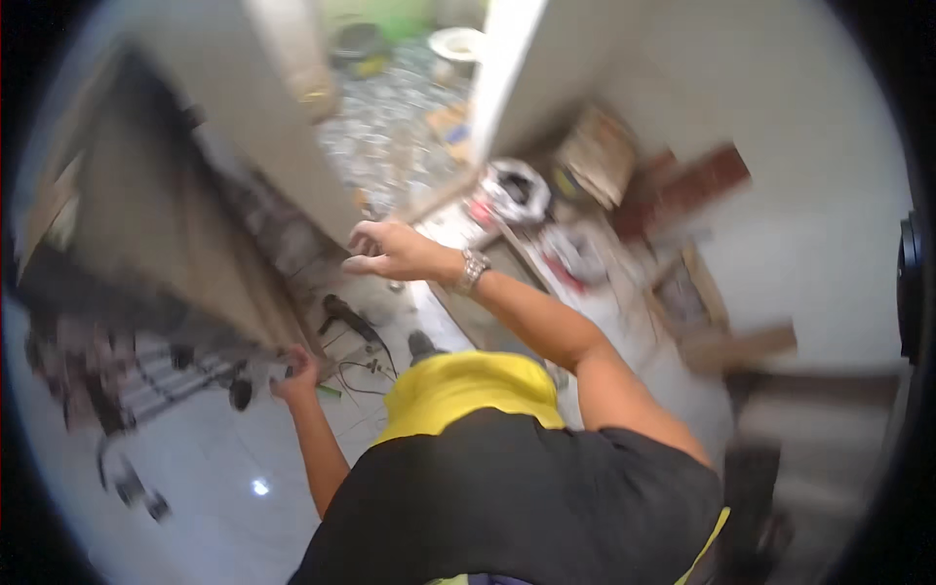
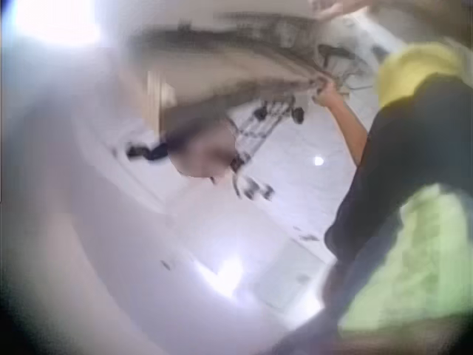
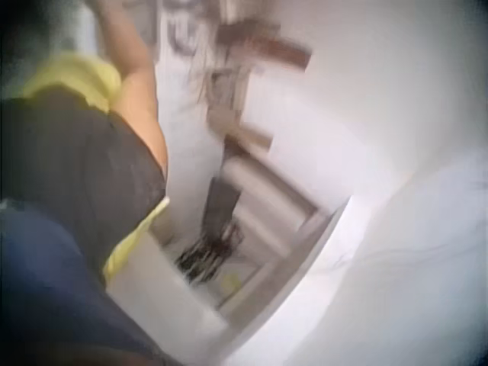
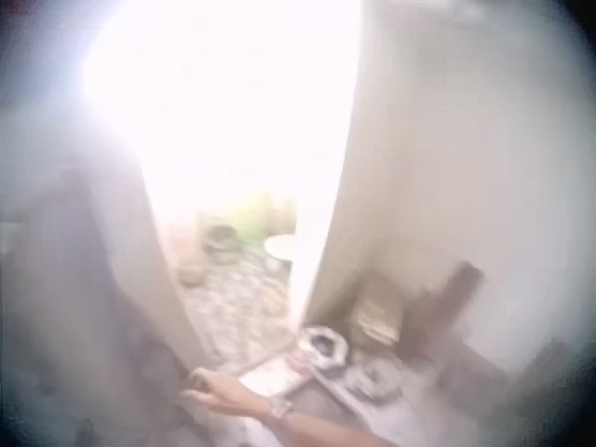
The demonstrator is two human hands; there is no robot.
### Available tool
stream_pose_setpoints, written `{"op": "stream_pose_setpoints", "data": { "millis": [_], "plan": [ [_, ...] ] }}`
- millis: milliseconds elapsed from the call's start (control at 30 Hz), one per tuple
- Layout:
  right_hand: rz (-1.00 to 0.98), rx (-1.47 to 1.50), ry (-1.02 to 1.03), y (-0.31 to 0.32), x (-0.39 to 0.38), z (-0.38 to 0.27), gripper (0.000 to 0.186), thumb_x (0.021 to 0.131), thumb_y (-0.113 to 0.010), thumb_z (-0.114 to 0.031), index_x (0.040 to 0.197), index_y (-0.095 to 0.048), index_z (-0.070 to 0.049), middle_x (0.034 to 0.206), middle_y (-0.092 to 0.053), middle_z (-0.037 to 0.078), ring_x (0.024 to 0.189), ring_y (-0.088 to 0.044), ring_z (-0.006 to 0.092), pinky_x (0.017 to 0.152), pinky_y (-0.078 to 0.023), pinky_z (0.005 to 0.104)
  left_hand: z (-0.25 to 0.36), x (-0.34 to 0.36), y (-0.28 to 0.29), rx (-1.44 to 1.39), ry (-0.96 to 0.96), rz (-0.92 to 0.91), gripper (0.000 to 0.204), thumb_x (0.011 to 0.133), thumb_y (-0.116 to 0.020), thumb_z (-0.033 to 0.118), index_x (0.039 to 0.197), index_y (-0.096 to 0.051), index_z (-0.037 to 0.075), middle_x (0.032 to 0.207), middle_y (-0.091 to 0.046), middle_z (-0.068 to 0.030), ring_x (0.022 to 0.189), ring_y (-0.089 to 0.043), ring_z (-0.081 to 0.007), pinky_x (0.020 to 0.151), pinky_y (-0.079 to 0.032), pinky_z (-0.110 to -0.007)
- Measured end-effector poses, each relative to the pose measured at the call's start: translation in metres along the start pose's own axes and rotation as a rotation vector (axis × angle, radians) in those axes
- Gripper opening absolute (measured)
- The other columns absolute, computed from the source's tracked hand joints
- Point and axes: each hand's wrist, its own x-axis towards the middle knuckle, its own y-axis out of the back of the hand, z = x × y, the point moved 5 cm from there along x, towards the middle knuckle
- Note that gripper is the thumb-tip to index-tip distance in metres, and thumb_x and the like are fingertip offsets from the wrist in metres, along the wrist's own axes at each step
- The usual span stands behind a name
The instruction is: Installing or repairing a PVC pipe junction and applying sealant.
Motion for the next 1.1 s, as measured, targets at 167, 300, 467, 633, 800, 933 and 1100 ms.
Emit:
{"op": "stream_pose_setpoints", "data": {
  "millis": [167,300,467,633,800,933,1100],
  "plan": [
    [0.198,-0.549,-0.583,0.028,-0.182,0.16,0.037,0.082,-0.067,-0.035,0.1,-0.065,-0.002,0.096,-0.07,0.021,0.094,-0.067,0.0387,0.082,-0.053,0.0491,-0.01,0.13,0.08,0.549,0.261,-0.043,0.046,0.098,-0.053,0.039,0.124,-0.056,0.001,0.092,-0.066,-0.0121,0.082,-0.067,-0.0252,0.078,-0.059,-0.038],
    [0.426,-0.319,-0.929,0.029,-0.35,0.204,0.038,0.083,-0.067,-0.036,0.1,-0.067,-0.002,0.099,-0.07,0.023,0.097,-0.067,0.0384,0.084,-0.053,0.0477,-0.108,0.098,0.113,1.101,0.306,-0.151,0.019,0.096,-0.06,0.022,0.103,-0.063,0.005,0.082,-0.063,-0.0033,0.07,-0.062,-0.0171,0.072,-0.058,-0.033],
    [0.625,-0.142,-1.169,0.024,-0.453,0.215,0.039,0.084,-0.069,-0.036,0.102,-0.068,-0.001,0.104,-0.069,0.025,0.098,-0.068,0.038,0.085,-0.053,0.0449,-0.237,0.025,0.092,1.577,0.374,-0.41,0.017,0.098,-0.059,0.024,0.105,-0.063,0.01,0.094,-0.063,-0.0019,0.094,-0.061,-0.0183,0.094,-0.049,-0.039],
    [1.099,0.72,-0.786,0.052,-0.438,0.25,0.042,0.096,-0.061,-0.039,0.113,-0.063,-0.001,0.109,-0.071,0.015,0.095,-0.069,0.028,0.088,-0.053,0.0409,-0.444,-0.175,0.161,2.026,0.343,-1.297,0.053,0.102,-0.053,0.033,0.146,-0.043,0.006,0.15,-0.042,-0.0122,0.137,-0.042,-0.0275,0.111,-0.034,-0.042],
    [1.513,-0.055,-0.098,0.133,-0.473,0.269,0.041,0.105,-0.044,-0.03,0.135,-0.046,-0.002,0.135,-0.053,0.011,0.123,-0.051,0.0171,0.105,-0.042,0.0303,-0.596,-0.323,0.32,1.919,-0.017,-2.609,0.051,0.103,-0.042,0.034,0.143,-0.047,0.004,0.145,-0.048,-0.0148,0.135,-0.043,-0.0304,0.114,-0.031,-0.044],
    [1.468,1.432,0.177,0.234,-0.533,0.241,0.062,0.103,-0.039,-0.055,0.134,-0.049,-0.002,0.137,-0.053,0.012,0.126,-0.052,0.025,0.106,-0.042,0.0392,-0.683,-0.306,0.342,1.713,-0.633,-3.038,0.051,0.099,-0.043,0.04,0.139,-0.054,0.011,0.145,-0.048,-0.0181,0.136,-0.04,-0.0403,0.117,-0.02,-0.055],
    [1.329,1.025,-0.02,0.296,-0.673,0.246,0.053,0.102,-0.05,-0.045,0.112,-0.062,0.006,0.107,-0.07,0.017,0.101,-0.068,0.024,0.088,-0.051,0.0358,-0.753,-0.125,0.298,2.825,-1.228,-2.501,0.047,0.09,-0.058,0.036,0.129,-0.063,0.009,0.119,-0.065,-0.0202,0.119,-0.056,-0.039,0.104,-0.039,-0.048]
  ]
}}
